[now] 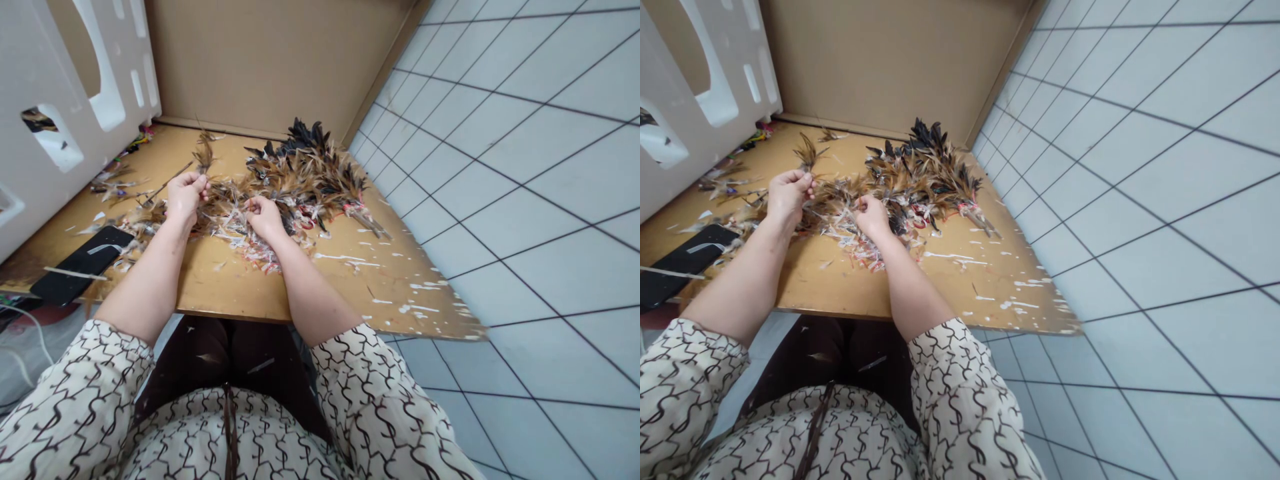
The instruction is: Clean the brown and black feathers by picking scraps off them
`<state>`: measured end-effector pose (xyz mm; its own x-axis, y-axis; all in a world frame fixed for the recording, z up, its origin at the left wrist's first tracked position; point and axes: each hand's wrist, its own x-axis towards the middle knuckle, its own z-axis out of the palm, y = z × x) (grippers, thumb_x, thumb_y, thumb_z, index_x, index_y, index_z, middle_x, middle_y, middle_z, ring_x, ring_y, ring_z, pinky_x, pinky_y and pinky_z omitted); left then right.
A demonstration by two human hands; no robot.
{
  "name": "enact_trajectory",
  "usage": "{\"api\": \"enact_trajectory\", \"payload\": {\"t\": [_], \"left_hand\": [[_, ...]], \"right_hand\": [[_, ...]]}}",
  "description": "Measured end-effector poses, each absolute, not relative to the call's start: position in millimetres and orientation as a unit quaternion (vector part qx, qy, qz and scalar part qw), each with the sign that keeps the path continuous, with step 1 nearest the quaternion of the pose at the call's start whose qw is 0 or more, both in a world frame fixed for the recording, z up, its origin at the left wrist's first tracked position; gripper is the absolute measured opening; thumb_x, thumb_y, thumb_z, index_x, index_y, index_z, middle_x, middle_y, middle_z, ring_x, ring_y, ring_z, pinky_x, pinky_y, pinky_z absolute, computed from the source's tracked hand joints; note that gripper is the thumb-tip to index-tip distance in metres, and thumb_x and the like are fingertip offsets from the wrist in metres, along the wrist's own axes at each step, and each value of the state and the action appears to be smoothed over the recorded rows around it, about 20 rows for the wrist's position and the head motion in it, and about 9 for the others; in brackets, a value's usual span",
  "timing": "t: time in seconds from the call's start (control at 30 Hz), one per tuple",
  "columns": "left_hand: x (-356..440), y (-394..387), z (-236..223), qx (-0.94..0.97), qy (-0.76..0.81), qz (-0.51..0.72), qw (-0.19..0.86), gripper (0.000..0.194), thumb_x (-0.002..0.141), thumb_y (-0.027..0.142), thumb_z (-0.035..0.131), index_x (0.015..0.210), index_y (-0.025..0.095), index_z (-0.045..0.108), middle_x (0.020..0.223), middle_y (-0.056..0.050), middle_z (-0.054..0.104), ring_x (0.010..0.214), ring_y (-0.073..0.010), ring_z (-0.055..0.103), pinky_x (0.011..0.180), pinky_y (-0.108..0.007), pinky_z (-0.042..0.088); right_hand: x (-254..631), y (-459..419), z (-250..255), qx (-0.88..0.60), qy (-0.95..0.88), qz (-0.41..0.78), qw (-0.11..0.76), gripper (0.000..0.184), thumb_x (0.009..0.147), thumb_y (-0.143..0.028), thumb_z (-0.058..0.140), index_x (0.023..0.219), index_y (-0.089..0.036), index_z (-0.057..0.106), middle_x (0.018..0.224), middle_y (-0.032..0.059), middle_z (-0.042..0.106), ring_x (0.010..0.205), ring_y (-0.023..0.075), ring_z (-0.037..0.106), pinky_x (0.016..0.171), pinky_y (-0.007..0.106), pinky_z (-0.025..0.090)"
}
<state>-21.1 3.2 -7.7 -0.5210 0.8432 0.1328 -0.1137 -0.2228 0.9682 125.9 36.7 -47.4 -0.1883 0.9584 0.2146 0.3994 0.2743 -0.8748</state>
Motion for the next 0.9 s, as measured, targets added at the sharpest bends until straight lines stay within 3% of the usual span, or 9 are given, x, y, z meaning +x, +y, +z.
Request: {"api": "enact_trajectory", "payload": {"t": [0.13,0.23,0.57,0.67,0.9], "left_hand": [[-16,2,-10,0.394,0.527,0.679,0.325,0.019,0.067,0.007,0.053,0.051,0.016,0.049,0.045,0.006,0.048,0.038,-0.0038,0.037,0.042,-0.016,0.032],[-11,1,-12,0.425,0.532,0.657,0.324,0.018,0.066,0.008,0.054,0.051,0.016,0.049,0.045,0.006,0.048,0.038,-0.0041,0.036,0.042,-0.017,0.031],[-4,-3,-14,0.485,0.482,0.629,0.370,0.019,0.066,0.009,0.056,0.049,0.016,0.050,0.044,0.004,0.051,0.036,-0.0045,0.039,0.041,-0.018,0.032],[-2,-4,-14,0.492,0.454,0.631,0.393,0.019,0.065,0.009,0.058,0.048,0.015,0.052,0.043,0.004,0.052,0.036,-0.0043,0.040,0.040,-0.017,0.033],[-5,0,-16,0.440,0.463,0.658,0.399,0.018,0.063,0.012,0.062,0.049,0.015,0.050,0.044,0.004,0.053,0.037,-0.0037,0.041,0.041,-0.016,0.036]], "right_hand": [[126,34,-45,-0.452,-0.703,0.292,0.465,0.034,0.057,-0.010,0.053,0.089,-0.016,0.061,0.095,0.0050,0.063,0.088,0.0167,0.057,0.086,0.032,0.045],[127,32,-45,-0.430,-0.713,0.270,0.484,0.037,0.060,-0.013,0.057,0.097,-0.017,0.061,0.101,0.0069,0.062,0.093,0.0182,0.056,0.090,0.034,0.043],[125,29,-44,-0.420,-0.741,0.277,0.444,0.018,0.065,-0.021,0.063,0.082,-0.020,0.068,0.069,0.0001,0.054,0.071,0.0161,0.050,0.079,0.034,0.043],[124,26,-40,-0.422,-0.728,0.308,0.444,0.005,0.066,-0.020,0.061,0.069,-0.019,0.065,0.063,-0.0011,0.054,0.066,0.0144,0.049,0.073,0.031,0.043],[125,27,-35,-0.422,-0.582,0.455,0.525,0.008,0.069,-0.022,0.057,0.064,-0.018,0.054,0.058,-0.0036,0.057,0.060,0.0096,0.052,0.066,0.024,0.043]]}}
